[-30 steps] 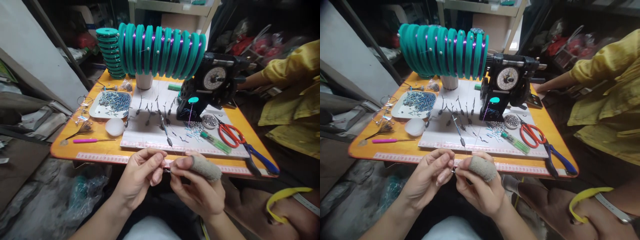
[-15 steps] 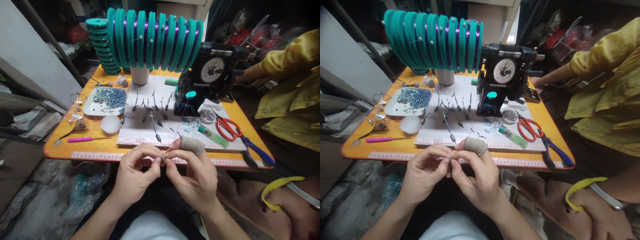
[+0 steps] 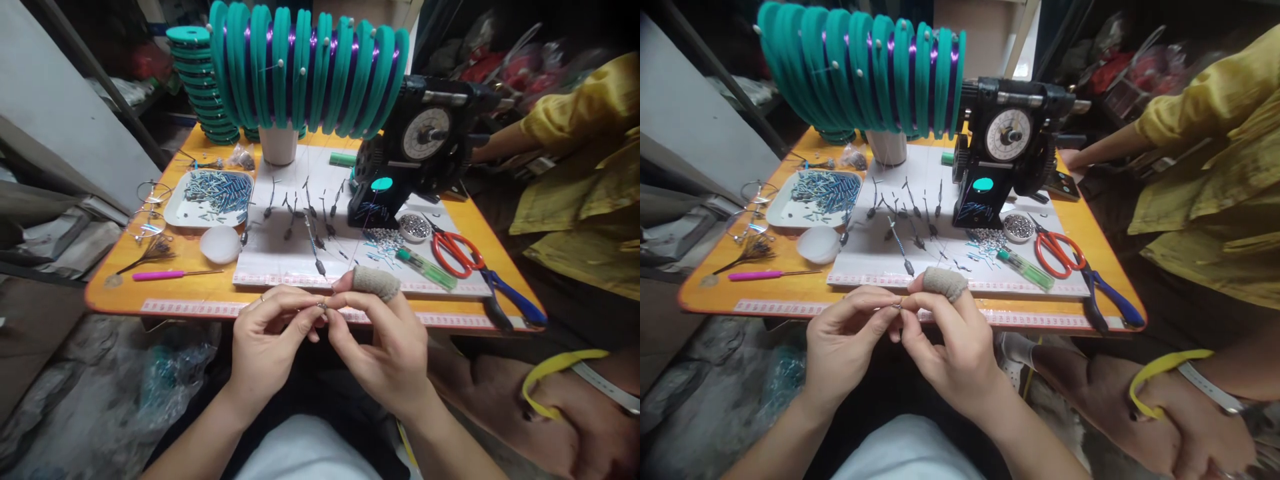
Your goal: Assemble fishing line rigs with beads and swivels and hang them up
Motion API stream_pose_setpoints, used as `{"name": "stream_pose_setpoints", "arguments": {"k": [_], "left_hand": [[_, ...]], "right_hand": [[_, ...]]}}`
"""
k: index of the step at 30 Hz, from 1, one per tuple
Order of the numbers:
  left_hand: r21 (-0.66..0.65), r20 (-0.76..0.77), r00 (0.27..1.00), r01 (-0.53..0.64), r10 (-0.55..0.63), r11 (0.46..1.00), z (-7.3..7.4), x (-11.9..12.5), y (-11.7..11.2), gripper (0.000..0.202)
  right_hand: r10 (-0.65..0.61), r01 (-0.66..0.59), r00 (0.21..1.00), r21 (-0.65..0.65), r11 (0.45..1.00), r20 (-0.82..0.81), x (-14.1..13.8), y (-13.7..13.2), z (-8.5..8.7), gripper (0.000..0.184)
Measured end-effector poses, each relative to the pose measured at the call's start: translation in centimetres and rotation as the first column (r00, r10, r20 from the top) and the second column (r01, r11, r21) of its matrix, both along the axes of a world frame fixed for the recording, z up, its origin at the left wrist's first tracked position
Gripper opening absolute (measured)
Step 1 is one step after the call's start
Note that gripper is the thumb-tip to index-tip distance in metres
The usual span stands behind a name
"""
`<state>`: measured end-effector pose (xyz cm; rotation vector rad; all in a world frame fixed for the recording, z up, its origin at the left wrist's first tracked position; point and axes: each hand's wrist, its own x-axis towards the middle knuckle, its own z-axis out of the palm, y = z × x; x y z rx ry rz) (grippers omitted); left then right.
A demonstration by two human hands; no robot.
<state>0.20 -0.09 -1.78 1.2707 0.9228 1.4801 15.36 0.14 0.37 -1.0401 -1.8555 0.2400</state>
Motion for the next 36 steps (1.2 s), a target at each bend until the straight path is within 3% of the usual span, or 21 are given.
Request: {"name": "stream_pose_setpoints", "arguments": {"k": [7,11,15,18,20,23,26,30,32,36], "left_hand": [[0.02,-0.065,0.996,-0.058,0.059,0.998,-0.2,0.0,-0.2,0.03],[0.053,-0.061,0.996,-0.06,0.063,0.997,-0.2,-0.1,-0.2,0.02],[0.158,-0.136,0.967,-0.193,0.215,0.968,-0.3,-1.0,-0.3,0.017],[0.243,-0.23,0.895,-0.327,0.382,0.913,-0.3,-2.0,-0.7,0.016],[0.378,-0.285,0.827,-0.366,0.484,0.85,-0.1,-2.5,-1.2,0.02],[0.618,-0.394,0.743,-0.221,0.541,0.754,0.6,-3.0,-2.1,0.027],[0.677,-0.561,0.605,-0.057,0.565,0.733,1.2,-3.1,-2.5,0.027],[0.729,-0.6,0.396,-0.089,0.696,0.679,1.0,-3.3,-2.0,0.027],[0.731,-0.601,0.365,-0.11,0.711,0.674,0.8,-3.4,-1.7,0.023],[0.715,-0.607,0.416,-0.086,0.677,0.694,0.9,-3.1,-1.6,0.018]], "right_hand": [[0.005,-0.023,0.989,0.117,0.993,0.148,-0.2,0.0,-0.7,0.02],[-0.015,-0.025,0.979,0.193,0.981,0.203,-0.2,-0.1,-0.9,0.023],[-0.076,0.034,0.98,0.219,0.975,0.183,-0.2,-0.2,-0.6,0.023],[-0.101,0.061,0.978,0.214,0.975,0.181,-0.2,-0.2,-0.3,0.02],[-0.102,0.059,0.975,0.216,0.975,0.196,-0.2,-0.2,-0.3,0.019],[-0.104,0.047,0.967,0.237,0.97,0.234,-0.4,-0.2,-0.5,0.02],[-0.116,0.042,0.956,0.267,0.963,0.269,-0.5,-0.3,-0.7,0.021],[-0.111,0.031,0.952,0.273,0.962,0.284,-0.7,-0.4,-0.8,0.023],[-0.099,0.019,0.957,0.28,0.96,0.273,-0.7,-0.3,-0.8,0.023],[-0.063,0.009,0.97,0.223,0.975,0.236,-0.6,-0.2,-0.6,0.021]]}}
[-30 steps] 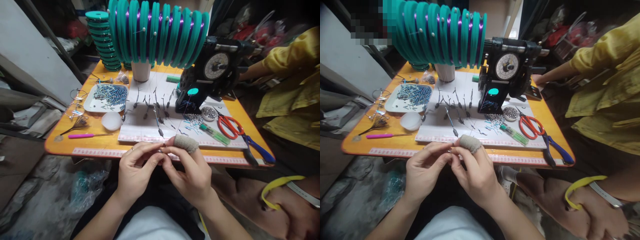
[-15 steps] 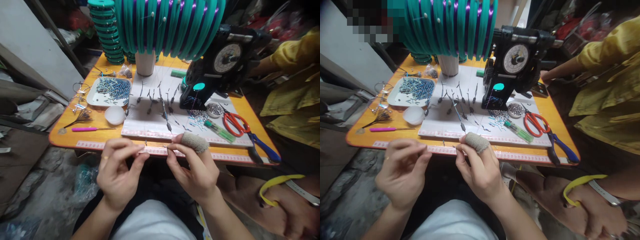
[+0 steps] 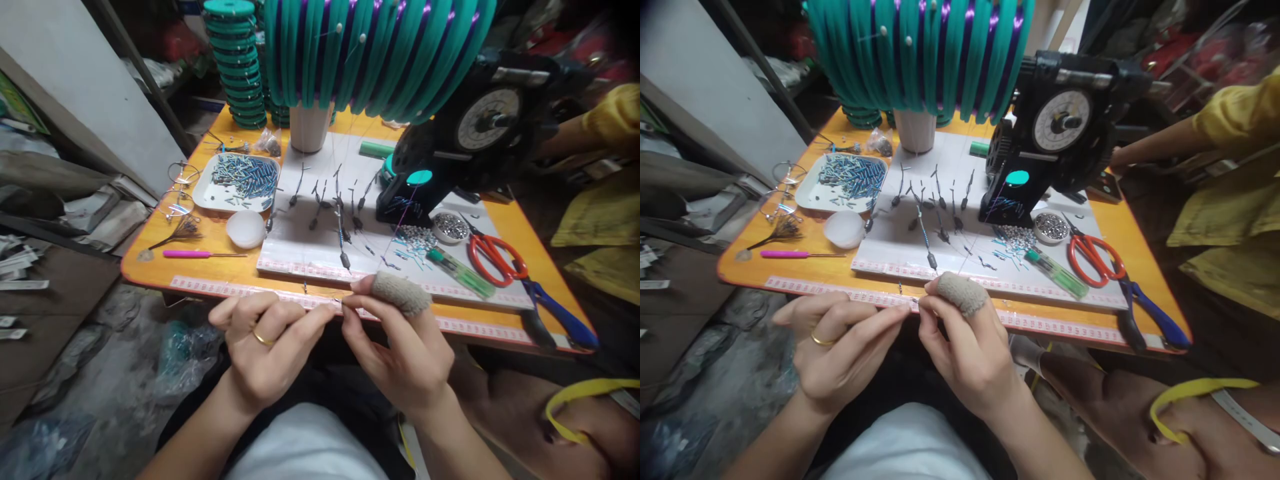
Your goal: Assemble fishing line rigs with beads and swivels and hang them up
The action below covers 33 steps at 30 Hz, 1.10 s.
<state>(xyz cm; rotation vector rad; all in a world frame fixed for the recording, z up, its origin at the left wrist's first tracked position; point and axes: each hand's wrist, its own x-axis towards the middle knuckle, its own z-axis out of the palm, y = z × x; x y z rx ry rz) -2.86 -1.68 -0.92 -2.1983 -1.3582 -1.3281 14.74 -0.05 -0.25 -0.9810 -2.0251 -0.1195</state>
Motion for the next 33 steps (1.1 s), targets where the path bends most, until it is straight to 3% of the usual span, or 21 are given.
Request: {"name": "stream_pose_setpoints", "arguments": {"k": [10,14,17,20,23,25,27,31,33], "left_hand": [[0.006,0.041,0.993,0.114,-0.114,0.993,0.0,0.2,0.3,0.02],[-0.023,0.203,0.969,0.15,-0.142,0.988,-0.6,0.4,0.2,0.024],[-0.119,0.458,0.869,0.265,-0.184,0.957,-1.0,1.0,0.2,0.021],[-0.178,0.66,0.717,0.44,-0.225,0.88,-1.1,1.4,0.4,0.018],[-0.188,0.768,0.6,0.546,-0.224,0.816,-1.0,1.5,0.8,0.015],[-0.18,0.792,0.565,0.578,-0.231,0.796,-1.0,1.4,1.0,0.014],[-0.168,0.782,0.568,0.59,-0.258,0.789,-1.0,1.2,1.1,0.014],[-0.172,0.704,0.64,0.572,-0.306,0.802,-1.0,0.3,1.5,0.015],[-0.141,0.703,0.633,0.572,-0.326,0.808,-1.0,-0.1,1.6,0.017]], "right_hand": [[0.064,-0.067,0.996,-0.048,0.997,-0.054,0.6,0.0,0.3,0.021],[0.082,-0.092,0.99,-0.085,0.992,-0.114,0.9,0.0,0.3,0.022],[0.116,-0.143,0.976,-0.147,0.979,-0.182,0.9,-0.1,0.3,0.024],[0.143,-0.193,0.96,-0.198,0.961,-0.24,1.0,-0.2,0.6,0.024],[0.174,-0.229,0.956,-0.227,0.947,-0.238,1.1,-0.2,1.2,0.024],[0.203,-0.25,0.958,-0.237,0.939,-0.204,1.3,-0.2,1.7,0.023],[0.246,-0.281,0.955,-0.252,0.926,-0.163,1.4,-0.2,2.1,0.023],[0.291,-0.31,0.951,-0.271,0.911,-0.108,1.1,-0.3,2.5,0.021],[0.289,-0.306,0.952,-0.262,0.915,-0.102,0.5,-0.4,2.5,0.021]]}}
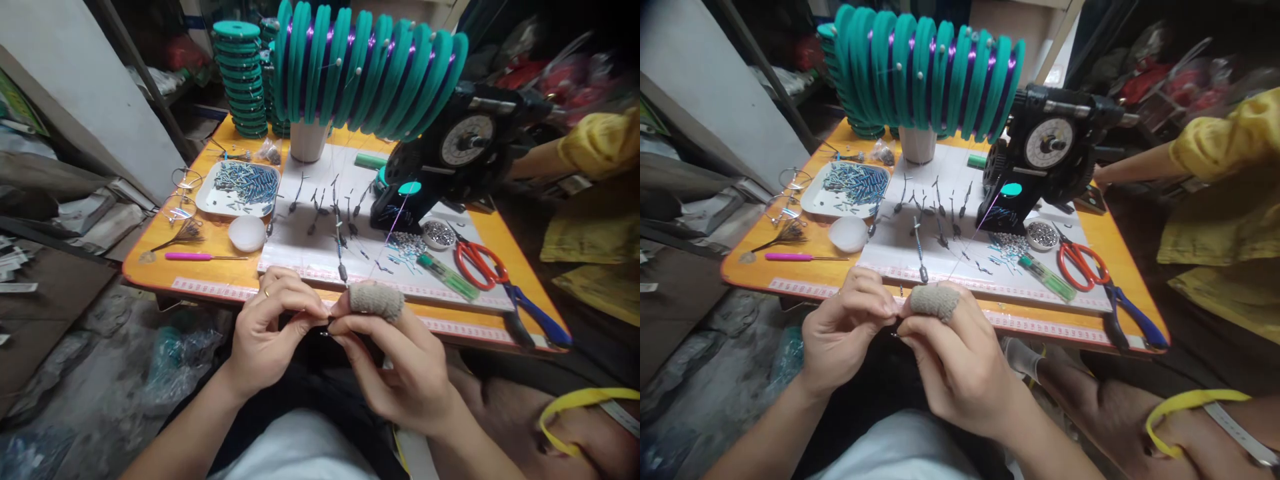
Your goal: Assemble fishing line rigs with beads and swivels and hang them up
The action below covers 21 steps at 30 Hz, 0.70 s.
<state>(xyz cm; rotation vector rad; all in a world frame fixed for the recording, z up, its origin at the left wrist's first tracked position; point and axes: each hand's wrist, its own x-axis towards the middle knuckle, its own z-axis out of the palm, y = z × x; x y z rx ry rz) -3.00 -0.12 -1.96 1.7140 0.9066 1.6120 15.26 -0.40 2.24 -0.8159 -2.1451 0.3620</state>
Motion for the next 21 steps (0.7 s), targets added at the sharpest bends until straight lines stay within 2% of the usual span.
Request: {"name": "stream_pose_setpoints", "arguments": {"k": [6,8,10,11,12,14,17,19,21], "left_hand": [[0.03,0.172,0.98,-0.104,0.098,0.994,-0.1,-1.2,-0.6,0.022],[0.059,0.15,0.975,-0.174,0.164,0.983,-0.3,-2.3,-0.9,0.023],[0.125,0.018,0.953,-0.302,0.302,0.945,-0.7,-4.2,-1.0,0.026],[0.182,-0.101,0.906,-0.389,0.41,0.903,-0.9,-5.4,-1.0,0.026],[0.25,-0.24,0.812,-0.477,0.531,0.842,-1.1,-6.7,-0.8,0.025],[0.287,-0.489,0.616,-0.555,0.618,0.781,-1.3,-9.3,-0.4,0.023],[0.316,-0.686,0.413,-0.573,0.599,0.757,-1.1,-11.7,0.6,0.019],[0.294,-0.78,0.327,-0.561,0.534,0.774,-0.7,-12.3,1.4,0.018],[0.242,-0.853,0.279,-0.537,0.441,0.808,-0.3,-12.5,2.1,0.013]], "right_hand": [[0.019,-0.021,0.998,-0.034,0.999,-0.062,-3.0,-0.8,0.0,0.018],[-0.016,0.013,0.996,-0.037,0.999,-0.092,-3.8,-1.1,0.0,0.018],[-0.033,0.032,0.995,-0.007,0.999,-0.096,-4.2,-1.2,-0.3,0.021],[-0.035,0.036,0.996,0.016,0.999,-0.087,-4.2,-1.1,-0.5,0.023],[-0.033,0.036,0.997,0.038,0.999,-0.076,-4.2,-1.1,-0.8,0.024],[-0.024,0.027,0.998,0.055,0.998,-0.051,-3.8,-0.8,-1.5,0.025],[-0.011,0.012,1.0,0.027,1.0,-0.027,-3.1,-0.5,-2.3,0.024],[-0.008,0.009,1.0,0.022,1.0,-0.023,-2.8,-0.4,-2.5,0.023],[-0.011,0.011,1.0,0.03,0.999,-0.02,-2.6,-0.4,-2.5,0.024]]}}
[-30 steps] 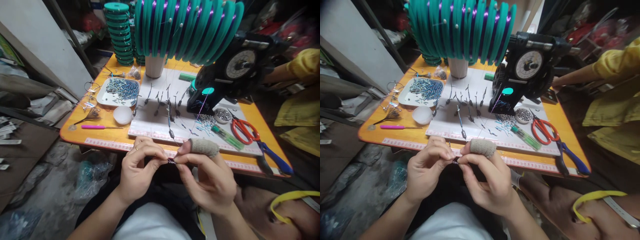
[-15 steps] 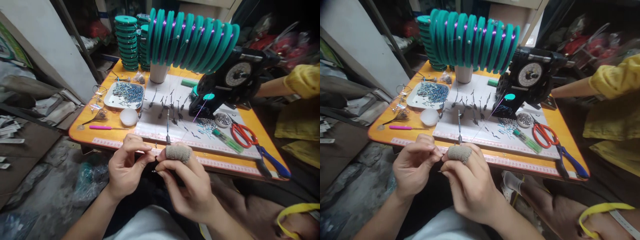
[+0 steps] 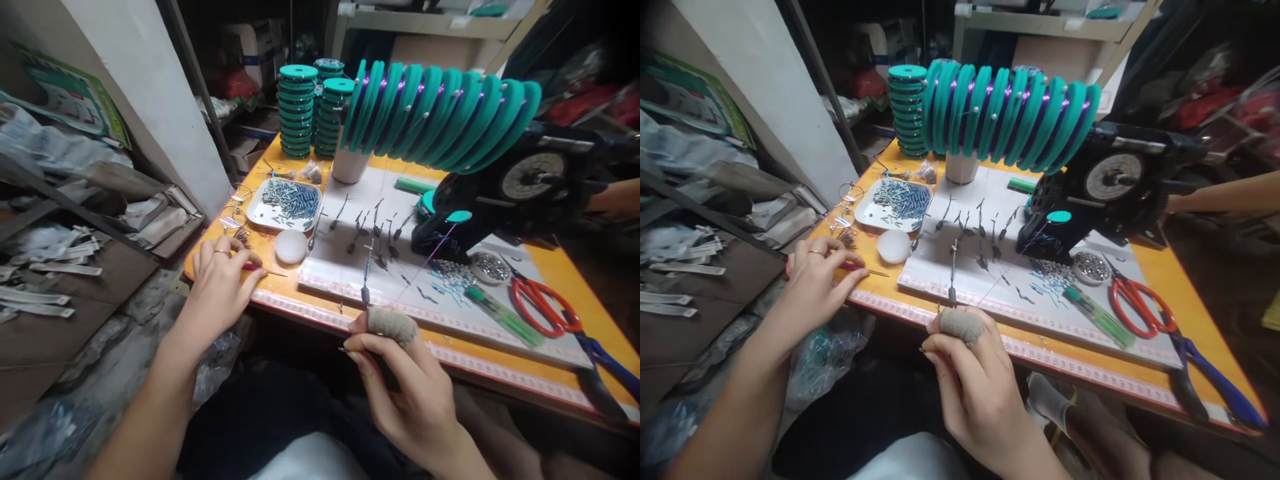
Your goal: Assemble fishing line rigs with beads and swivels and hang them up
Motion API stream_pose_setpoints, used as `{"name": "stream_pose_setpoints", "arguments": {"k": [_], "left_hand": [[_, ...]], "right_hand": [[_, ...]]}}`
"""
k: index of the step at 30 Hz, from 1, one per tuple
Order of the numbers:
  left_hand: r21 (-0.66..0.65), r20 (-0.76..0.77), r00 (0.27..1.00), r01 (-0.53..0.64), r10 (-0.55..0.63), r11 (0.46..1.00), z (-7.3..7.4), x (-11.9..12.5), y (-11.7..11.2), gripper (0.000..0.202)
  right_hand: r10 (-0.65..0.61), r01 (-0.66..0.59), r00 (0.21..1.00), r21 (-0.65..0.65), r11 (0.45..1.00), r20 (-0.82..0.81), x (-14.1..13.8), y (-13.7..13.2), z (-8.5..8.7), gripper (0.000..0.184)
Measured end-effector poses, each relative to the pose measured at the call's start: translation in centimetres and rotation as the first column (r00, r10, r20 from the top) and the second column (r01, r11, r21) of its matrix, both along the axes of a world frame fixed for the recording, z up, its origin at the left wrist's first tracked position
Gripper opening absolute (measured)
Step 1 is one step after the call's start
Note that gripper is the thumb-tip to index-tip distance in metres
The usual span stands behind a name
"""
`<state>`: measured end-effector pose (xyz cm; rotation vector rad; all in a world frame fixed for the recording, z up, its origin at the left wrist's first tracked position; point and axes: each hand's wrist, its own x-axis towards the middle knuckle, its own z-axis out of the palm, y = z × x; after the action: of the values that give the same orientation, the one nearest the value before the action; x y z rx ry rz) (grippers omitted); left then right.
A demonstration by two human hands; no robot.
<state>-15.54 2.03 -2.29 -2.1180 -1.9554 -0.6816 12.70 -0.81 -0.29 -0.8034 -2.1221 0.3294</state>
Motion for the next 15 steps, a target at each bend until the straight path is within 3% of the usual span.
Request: {"name": "stream_pose_setpoints", "arguments": {"k": [2,4,7,9,11,13,15], "left_hand": [[-0.071,-0.034,0.999,0.023,-0.026,0.997,0.4,0.0,0.3,0.014],[-0.054,-0.007,0.999,0.038,-0.038,0.998,0.8,0.2,-0.2,0.014],[0.1,0.237,0.97,0.029,-0.052,0.995,1.4,2.1,-2.2,0.007],[0.135,0.52,0.841,0.091,-0.148,0.987,1.5,4.6,-4.1,0.004],[0.031,0.783,0.596,0.252,-0.18,0.967,1.2,7.6,-5.6,0.014],[0.019,0.869,0.449,0.393,-0.21,0.919,0.6,10.3,-6.6,0.021],[0.058,0.917,0.342,0.4,-0.208,0.915,0.0,12.3,-6.8,0.024]], "right_hand": [[-0.008,0.008,1.0,-0.007,1.0,-0.002,0.1,-0.1,0.1,0.023],[-0.023,0.022,1.0,-0.04,0.999,-0.016,0.2,-0.2,0.1,0.022],[-0.067,0.059,0.994,-0.099,0.993,-0.084,0.1,-0.3,-0.1,0.022],[-0.111,0.083,0.978,-0.158,0.984,-0.176,-0.1,-0.4,-0.3,0.02],[-0.16,0.084,0.944,-0.259,0.962,-0.288,-0.4,-0.5,-0.6,0.017],[-0.21,0.066,0.9,-0.357,0.932,-0.381,-0.6,-0.6,-0.8,0.014],[-0.245,0.063,0.868,-0.394,0.917,-0.431,-0.8,-0.7,-0.9,0.013]]}}
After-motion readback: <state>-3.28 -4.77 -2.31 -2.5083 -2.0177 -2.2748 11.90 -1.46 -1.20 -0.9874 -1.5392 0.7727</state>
